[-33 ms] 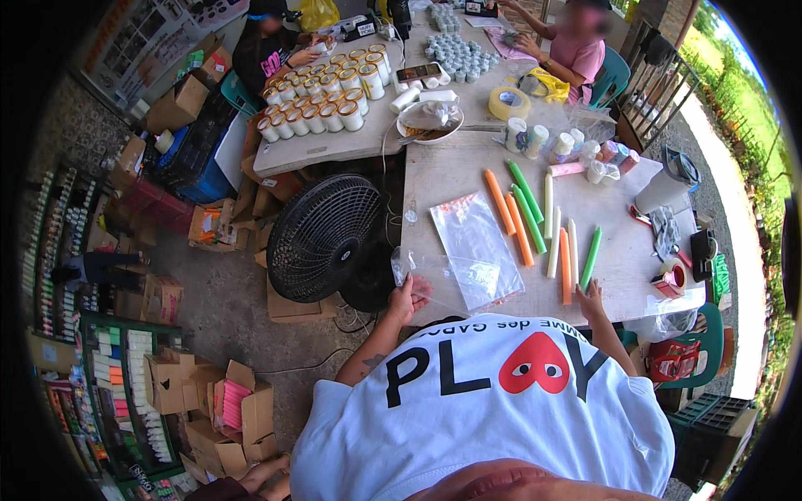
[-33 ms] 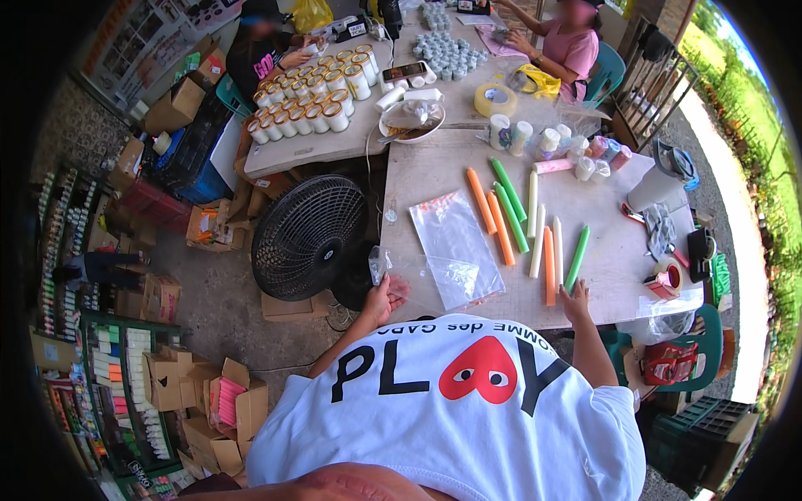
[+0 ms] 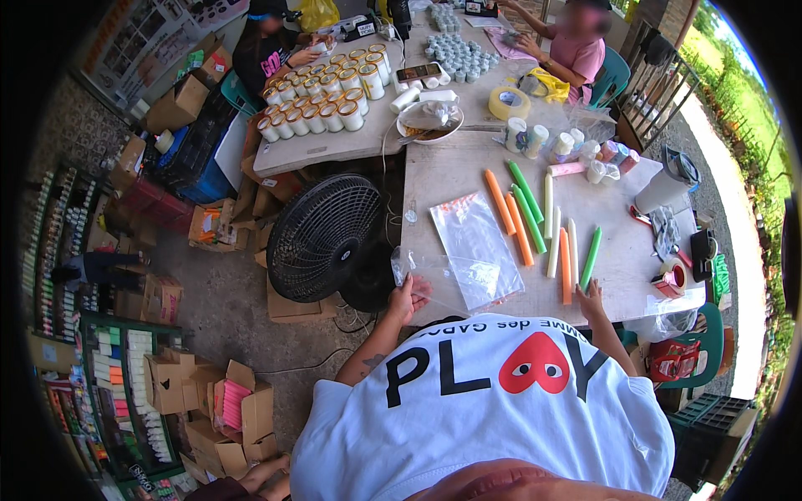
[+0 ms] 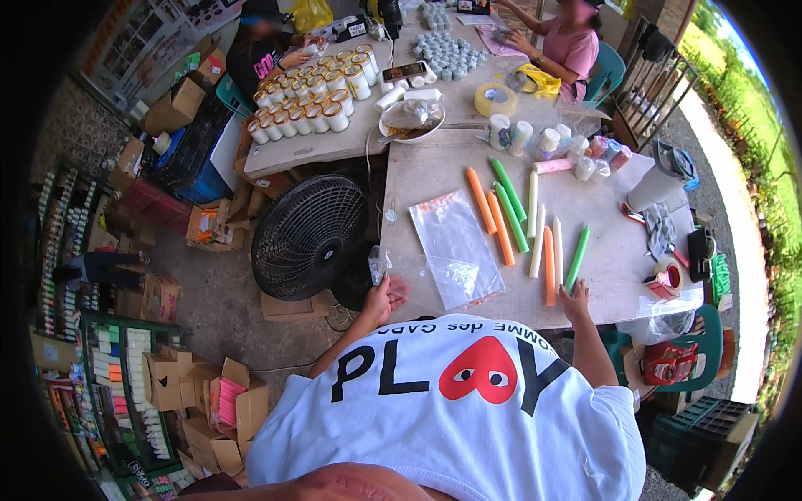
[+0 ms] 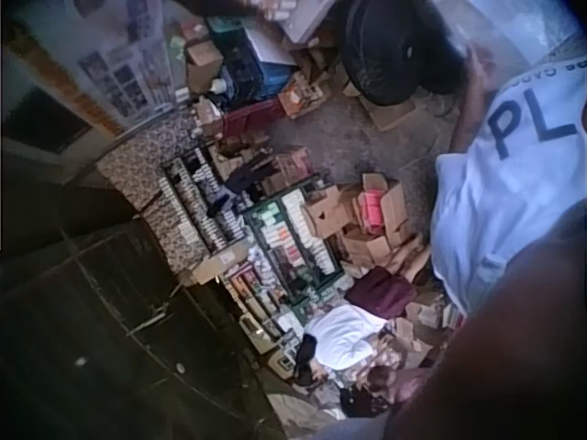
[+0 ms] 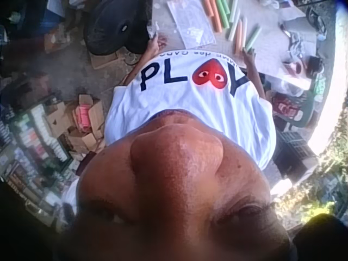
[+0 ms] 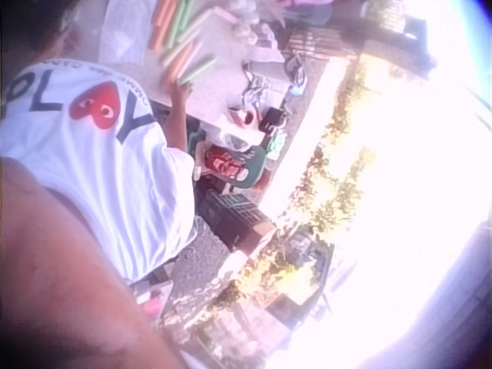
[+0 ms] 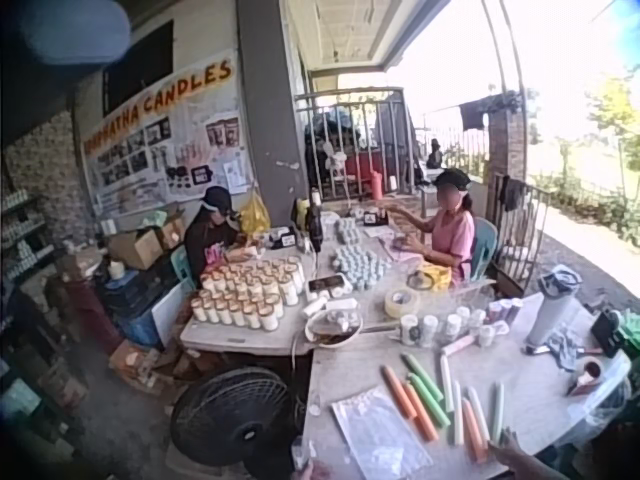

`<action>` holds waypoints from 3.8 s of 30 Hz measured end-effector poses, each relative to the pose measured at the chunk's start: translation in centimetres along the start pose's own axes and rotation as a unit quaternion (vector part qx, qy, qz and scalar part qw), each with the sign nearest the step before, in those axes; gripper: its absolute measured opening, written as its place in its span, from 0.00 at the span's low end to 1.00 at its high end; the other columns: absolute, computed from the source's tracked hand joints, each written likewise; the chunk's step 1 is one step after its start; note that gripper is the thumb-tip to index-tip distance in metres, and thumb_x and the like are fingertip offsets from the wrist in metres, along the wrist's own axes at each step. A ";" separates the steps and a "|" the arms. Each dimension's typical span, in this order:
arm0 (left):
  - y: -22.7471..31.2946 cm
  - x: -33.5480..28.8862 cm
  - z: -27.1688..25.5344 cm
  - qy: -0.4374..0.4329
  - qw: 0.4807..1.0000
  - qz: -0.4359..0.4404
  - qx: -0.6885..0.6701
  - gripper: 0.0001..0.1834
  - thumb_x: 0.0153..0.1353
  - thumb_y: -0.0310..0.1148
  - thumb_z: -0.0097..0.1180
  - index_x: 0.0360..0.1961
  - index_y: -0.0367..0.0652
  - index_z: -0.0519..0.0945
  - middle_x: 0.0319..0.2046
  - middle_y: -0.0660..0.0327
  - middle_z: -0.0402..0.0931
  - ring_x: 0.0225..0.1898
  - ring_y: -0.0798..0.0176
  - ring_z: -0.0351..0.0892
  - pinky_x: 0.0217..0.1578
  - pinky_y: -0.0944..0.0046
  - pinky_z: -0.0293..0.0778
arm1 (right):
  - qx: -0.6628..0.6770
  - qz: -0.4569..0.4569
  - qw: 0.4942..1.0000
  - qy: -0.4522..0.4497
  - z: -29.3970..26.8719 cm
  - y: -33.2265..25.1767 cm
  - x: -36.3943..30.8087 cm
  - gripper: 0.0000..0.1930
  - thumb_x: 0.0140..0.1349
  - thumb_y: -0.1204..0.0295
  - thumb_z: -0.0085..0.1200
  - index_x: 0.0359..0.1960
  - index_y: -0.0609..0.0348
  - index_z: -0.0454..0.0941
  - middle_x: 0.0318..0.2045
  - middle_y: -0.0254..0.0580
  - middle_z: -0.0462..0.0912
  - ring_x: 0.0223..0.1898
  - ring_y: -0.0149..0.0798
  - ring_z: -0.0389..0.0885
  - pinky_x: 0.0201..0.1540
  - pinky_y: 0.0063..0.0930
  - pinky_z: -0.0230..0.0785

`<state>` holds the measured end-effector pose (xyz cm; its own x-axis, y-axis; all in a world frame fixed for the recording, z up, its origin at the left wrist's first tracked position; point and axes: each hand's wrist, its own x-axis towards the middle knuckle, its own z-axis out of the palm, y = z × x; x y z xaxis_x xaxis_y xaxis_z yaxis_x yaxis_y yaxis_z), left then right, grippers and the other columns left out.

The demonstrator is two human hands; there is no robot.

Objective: The person wraps a plastic bag with clear packing tape using a tape dispenser and scissors. They smooth the tape, cut it, and place the wrapped item on the table among other craft supplies.

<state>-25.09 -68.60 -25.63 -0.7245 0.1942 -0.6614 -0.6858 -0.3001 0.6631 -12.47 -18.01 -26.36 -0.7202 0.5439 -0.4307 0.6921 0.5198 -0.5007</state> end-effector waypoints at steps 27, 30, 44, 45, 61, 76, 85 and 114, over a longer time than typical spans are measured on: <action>0.2 2.4 4.3 0.071 0.986 0.007 0.148 0.25 0.68 0.55 0.39 0.54 0.50 0.74 0.44 0.62 0.79 0.44 0.65 0.77 0.41 0.65 0.72 | -0.141 -0.107 0.984 -0.034 -4.8 -7.8 5.4 0.37 0.58 0.50 0.56 0.68 0.36 0.55 0.70 0.39 0.53 0.72 0.45 0.46 0.64 0.64 0.43; 0.4 3.3 8.3 0.042 0.979 0.027 0.200 0.26 0.69 0.55 0.37 0.58 0.52 0.72 0.48 0.61 0.76 0.48 0.66 0.75 0.42 0.66 0.70 | -0.159 -0.141 0.977 -0.026 -5.0 -8.9 7.8 0.35 0.58 0.52 0.57 0.67 0.38 0.58 0.69 0.43 0.54 0.72 0.45 0.46 0.66 0.56 0.45; 1.7 7.5 10.1 0.075 0.943 0.111 0.303 0.19 0.68 0.45 0.48 0.48 0.42 0.78 0.36 0.65 0.78 0.39 0.70 0.76 0.43 0.69 0.70 | 0.028 -0.361 0.932 0.021 -4.3 -15.5 5.5 0.16 0.57 0.69 0.61 0.16 0.64 0.70 0.21 0.45 0.77 0.26 0.41 0.75 0.32 0.31 0.67; 2.6 7.2 9.8 0.081 0.949 0.088 0.292 0.18 0.67 0.44 0.49 0.47 0.40 0.78 0.36 0.65 0.78 0.39 0.69 0.77 0.42 0.69 0.71 | 0.025 -0.419 0.907 0.028 -3.9 -15.5 4.8 0.13 0.56 0.69 0.61 0.19 0.63 0.74 0.26 0.46 0.79 0.31 0.45 0.76 0.37 0.35 0.69; 7.6 -3.0 18.6 -0.198 0.980 -0.002 0.028 0.21 0.69 0.48 0.43 0.57 0.49 0.71 0.50 0.65 0.73 0.52 0.62 0.72 0.55 0.50 0.68 | 0.123 -0.245 0.920 -0.278 -3.6 -23.4 -6.3 0.51 0.54 0.58 0.65 0.70 0.55 0.40 0.65 0.60 0.57 0.57 0.48 0.72 0.37 0.29 0.78; 0.1 -3.0 22.8 -0.245 0.942 -0.088 0.210 0.15 0.68 0.42 0.48 0.46 0.41 0.73 0.42 0.60 0.75 0.43 0.67 0.73 0.44 0.66 0.72 | 0.490 -0.004 0.871 0.006 -11.8 -9.4 -7.8 0.34 0.49 0.88 0.43 0.60 0.45 0.61 0.35 0.37 0.67 0.28 0.28 0.70 0.28 0.22 0.67; -1.9 -0.3 24.8 -0.154 0.949 -0.122 0.247 0.15 0.69 0.41 0.47 0.49 0.43 0.73 0.41 0.63 0.75 0.42 0.68 0.73 0.43 0.65 0.72 | 0.473 0.077 0.593 0.647 -25.2 24.6 -2.1 0.16 0.53 0.78 0.46 0.44 0.63 0.75 0.38 0.44 0.80 0.36 0.37 0.79 0.41 0.27 0.71; -16.7 -21.4 17.6 0.019 0.878 -0.321 0.355 0.20 0.65 0.47 0.51 0.37 0.38 0.81 0.34 0.62 0.79 0.35 0.69 0.75 0.38 0.67 0.71 | -0.378 -0.097 0.906 -0.166 -26.8 28.1 6.5 0.24 0.62 0.62 0.49 0.59 0.56 0.69 0.65 0.49 0.61 0.62 0.60 0.64 0.62 0.46 0.59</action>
<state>0.65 -51.29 -16.36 -0.1792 0.0758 -0.9809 -0.8316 0.5210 0.1922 3.62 17.73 -23.11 -0.7196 0.2312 -0.6548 0.2960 0.9551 0.0119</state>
